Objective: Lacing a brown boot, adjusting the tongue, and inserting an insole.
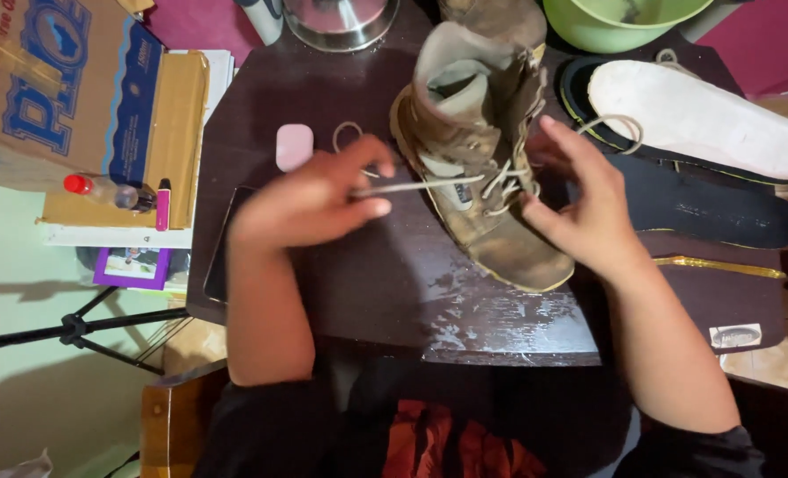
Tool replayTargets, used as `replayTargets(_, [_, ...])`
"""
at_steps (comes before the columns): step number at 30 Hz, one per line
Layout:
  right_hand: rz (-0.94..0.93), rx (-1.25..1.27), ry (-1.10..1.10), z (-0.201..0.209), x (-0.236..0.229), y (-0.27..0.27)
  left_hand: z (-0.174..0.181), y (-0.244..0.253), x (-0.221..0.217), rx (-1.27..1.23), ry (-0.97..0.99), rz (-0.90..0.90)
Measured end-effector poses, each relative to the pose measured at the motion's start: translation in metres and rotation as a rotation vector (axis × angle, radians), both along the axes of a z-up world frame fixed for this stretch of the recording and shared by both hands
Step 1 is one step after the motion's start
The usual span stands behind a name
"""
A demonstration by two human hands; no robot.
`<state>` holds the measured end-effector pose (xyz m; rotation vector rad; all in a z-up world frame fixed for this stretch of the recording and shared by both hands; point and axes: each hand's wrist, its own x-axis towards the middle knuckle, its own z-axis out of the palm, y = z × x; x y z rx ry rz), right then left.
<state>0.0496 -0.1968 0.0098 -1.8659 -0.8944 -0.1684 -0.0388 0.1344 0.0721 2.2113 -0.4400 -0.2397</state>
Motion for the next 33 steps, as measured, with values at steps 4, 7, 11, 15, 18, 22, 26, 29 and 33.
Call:
replayTargets(4, [0.014, -0.138, -0.099, 0.016, -0.004, -0.005, 0.008, 0.039, -0.009, 0.107, -0.111, 0.146])
replayTargets(7, [-0.012, -0.158, -0.185, 0.008, -0.004, -0.005, 0.000, 0.048, -0.014, 0.127, -0.236, 0.423])
replayTargets(11, [0.007, 0.019, -0.384, 0.003, -0.018, -0.003, -0.017, -0.034, -0.013, -0.097, -0.561, 0.066])
replayTargets(15, [0.351, 0.027, -0.452, 0.019, -0.043, 0.019, -0.012, -0.095, -0.032, -0.134, -0.657, -0.287])
replayTargets(18, [0.580, 0.169, -0.122, 0.026, -0.038, 0.014, 0.012, -0.064, -0.031, -0.075, -0.294, -0.248])
replayTargets(22, [0.640, 0.584, 0.376, 0.027, -0.021, -0.012, 0.030, -0.004, -0.037, 0.045, -0.435, -0.170])
replayTargets(26, [0.414, 0.737, 0.344, 0.013, -0.005, -0.017, 0.038, 0.022, -0.057, -0.022, -0.528, 0.165])
replayTargets(29, [0.095, 0.550, 0.073, 0.005, -0.006, -0.016, 0.033, 0.005, -0.051, -0.090, -0.552, 0.172])
replayTargets(33, [-0.167, 0.443, -0.655, 0.009, -0.009, -0.007, 0.030, -0.058, -0.024, -0.009, -0.217, -0.319])
